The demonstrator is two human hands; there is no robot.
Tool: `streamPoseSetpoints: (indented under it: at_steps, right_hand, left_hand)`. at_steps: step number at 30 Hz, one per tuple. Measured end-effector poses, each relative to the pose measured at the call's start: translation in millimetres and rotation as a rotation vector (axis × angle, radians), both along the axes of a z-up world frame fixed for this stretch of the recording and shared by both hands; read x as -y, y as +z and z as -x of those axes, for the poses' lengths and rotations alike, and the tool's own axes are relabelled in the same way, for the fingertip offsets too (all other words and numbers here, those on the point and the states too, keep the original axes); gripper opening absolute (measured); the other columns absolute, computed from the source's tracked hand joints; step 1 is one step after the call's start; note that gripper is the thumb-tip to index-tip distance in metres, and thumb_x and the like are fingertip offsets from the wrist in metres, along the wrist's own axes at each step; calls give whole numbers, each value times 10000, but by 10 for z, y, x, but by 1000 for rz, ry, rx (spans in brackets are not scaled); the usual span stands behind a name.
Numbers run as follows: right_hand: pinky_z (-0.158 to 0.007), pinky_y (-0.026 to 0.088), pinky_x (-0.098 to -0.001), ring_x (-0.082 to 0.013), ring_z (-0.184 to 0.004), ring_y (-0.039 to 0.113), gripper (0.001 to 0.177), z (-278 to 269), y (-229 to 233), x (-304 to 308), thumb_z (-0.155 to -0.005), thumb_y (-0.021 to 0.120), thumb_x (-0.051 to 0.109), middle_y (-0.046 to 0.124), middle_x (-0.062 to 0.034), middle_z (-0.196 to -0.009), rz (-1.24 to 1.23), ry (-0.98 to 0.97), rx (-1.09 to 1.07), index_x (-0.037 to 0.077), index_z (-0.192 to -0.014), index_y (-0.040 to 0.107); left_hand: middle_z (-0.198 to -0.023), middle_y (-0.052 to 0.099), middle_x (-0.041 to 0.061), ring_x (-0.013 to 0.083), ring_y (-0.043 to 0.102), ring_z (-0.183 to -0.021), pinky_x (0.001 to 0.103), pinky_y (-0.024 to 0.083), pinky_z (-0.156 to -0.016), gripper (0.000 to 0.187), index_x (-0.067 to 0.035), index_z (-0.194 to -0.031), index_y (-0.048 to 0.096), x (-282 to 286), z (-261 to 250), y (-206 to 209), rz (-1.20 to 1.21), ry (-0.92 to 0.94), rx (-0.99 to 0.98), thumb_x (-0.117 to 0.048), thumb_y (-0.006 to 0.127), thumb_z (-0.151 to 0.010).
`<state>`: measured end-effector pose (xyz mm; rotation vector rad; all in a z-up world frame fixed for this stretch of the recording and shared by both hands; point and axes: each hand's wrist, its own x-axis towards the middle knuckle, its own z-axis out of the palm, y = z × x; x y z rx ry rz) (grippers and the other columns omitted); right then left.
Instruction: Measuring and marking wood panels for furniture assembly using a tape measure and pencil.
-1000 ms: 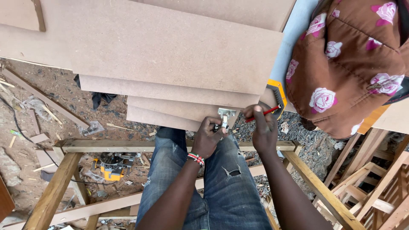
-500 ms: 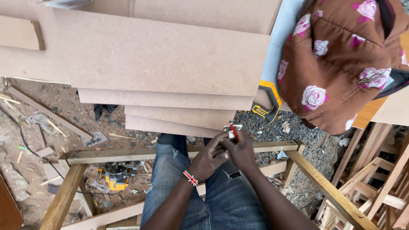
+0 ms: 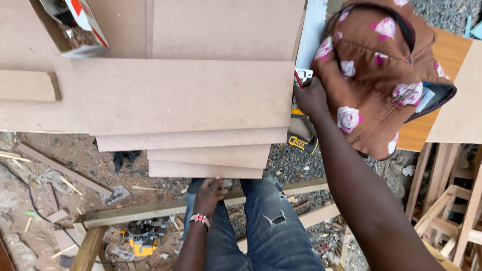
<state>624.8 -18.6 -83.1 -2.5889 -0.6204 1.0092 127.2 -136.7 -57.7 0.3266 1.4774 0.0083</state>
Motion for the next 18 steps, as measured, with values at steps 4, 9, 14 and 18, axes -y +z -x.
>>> streamPoseSetpoints:
  at_steps: [4,9,14,18]
  right_hand:
    - [-893,502,-507,-304,-1005,719,411,201,459,-151,-1026,755,522,818,-124,-1135,31,-30,-10,144,-1108,616]
    - [-1380,326,-490,-525,-1577,489,717,158,638,-11,-1062,556,408,499,-321,-1613,55,152,-32,146,-1728,594]
    - [-1334,371,-531,-535,-1568,407,658,-65,23,268,-966,506,132,555,-394,-1515,-136,120,121,68,-1618,572]
    - [-1307,393,-633,-628,-1415,518,848,111,-217,432,-892,543,74,441,-358,-1592,-196,358,174,28,-1738,509]
  left_hand:
    - [-1193,886,151,239,844,-930,366,614,-781,525,-45,-1346,738,1,335,-235,-77,27,-82,-513,739,-1107]
    - [-1226,903,167,280,871,-1023,413,678,-874,406,-57,-1322,776,-187,498,-76,-70,80,-126,-412,778,-1125]
    - [-1231,907,184,305,883,-1048,445,709,-929,403,-57,-1332,789,-243,557,42,-80,37,-127,-401,773,-1122]
    - [-1236,876,218,329,868,-1033,434,706,-888,438,-24,-1396,760,-119,722,10,-85,54,-68,-362,774,-1118]
